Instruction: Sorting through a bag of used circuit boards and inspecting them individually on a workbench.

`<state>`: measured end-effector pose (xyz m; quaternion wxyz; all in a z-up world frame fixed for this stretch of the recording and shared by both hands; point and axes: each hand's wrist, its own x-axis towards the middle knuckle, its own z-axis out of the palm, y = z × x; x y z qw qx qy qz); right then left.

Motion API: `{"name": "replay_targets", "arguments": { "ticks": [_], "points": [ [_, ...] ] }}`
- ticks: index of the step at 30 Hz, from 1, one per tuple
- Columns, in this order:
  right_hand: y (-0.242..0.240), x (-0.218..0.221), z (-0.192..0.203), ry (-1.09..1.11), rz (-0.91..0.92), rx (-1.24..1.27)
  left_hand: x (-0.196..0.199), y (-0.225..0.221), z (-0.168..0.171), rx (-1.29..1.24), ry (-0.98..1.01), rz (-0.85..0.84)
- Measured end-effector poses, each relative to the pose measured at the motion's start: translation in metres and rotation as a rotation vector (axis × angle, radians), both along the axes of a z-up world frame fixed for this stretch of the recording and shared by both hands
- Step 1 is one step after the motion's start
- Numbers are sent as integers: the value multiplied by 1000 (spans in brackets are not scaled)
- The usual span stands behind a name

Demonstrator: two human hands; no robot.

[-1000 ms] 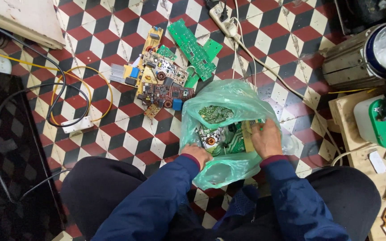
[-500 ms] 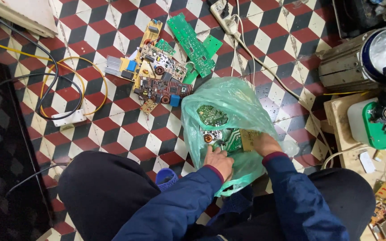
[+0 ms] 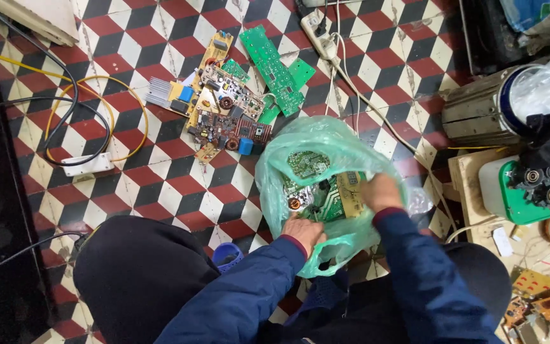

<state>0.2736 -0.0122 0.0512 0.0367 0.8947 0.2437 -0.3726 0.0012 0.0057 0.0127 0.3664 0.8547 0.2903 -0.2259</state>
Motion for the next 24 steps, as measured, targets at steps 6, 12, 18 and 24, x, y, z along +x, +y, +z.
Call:
{"name": "replay_targets", "arguments": {
  "ticks": [6, 12, 18, 24],
  "points": [
    [19, -77, 92, 54, 162, -182, 8, 2, -1, -49, 13, 62],
    [-51, -72, -23, -183, 371, -56, 9, 3, 9, -22, -32, 70],
    [73, -95, 187, 8, 274, -191, 47, 7, 8, 167, -303, 320],
    [16, -55, 117, -37, 461, -192, 76, 32, 24, -218, -95, 271]
  ]
}}
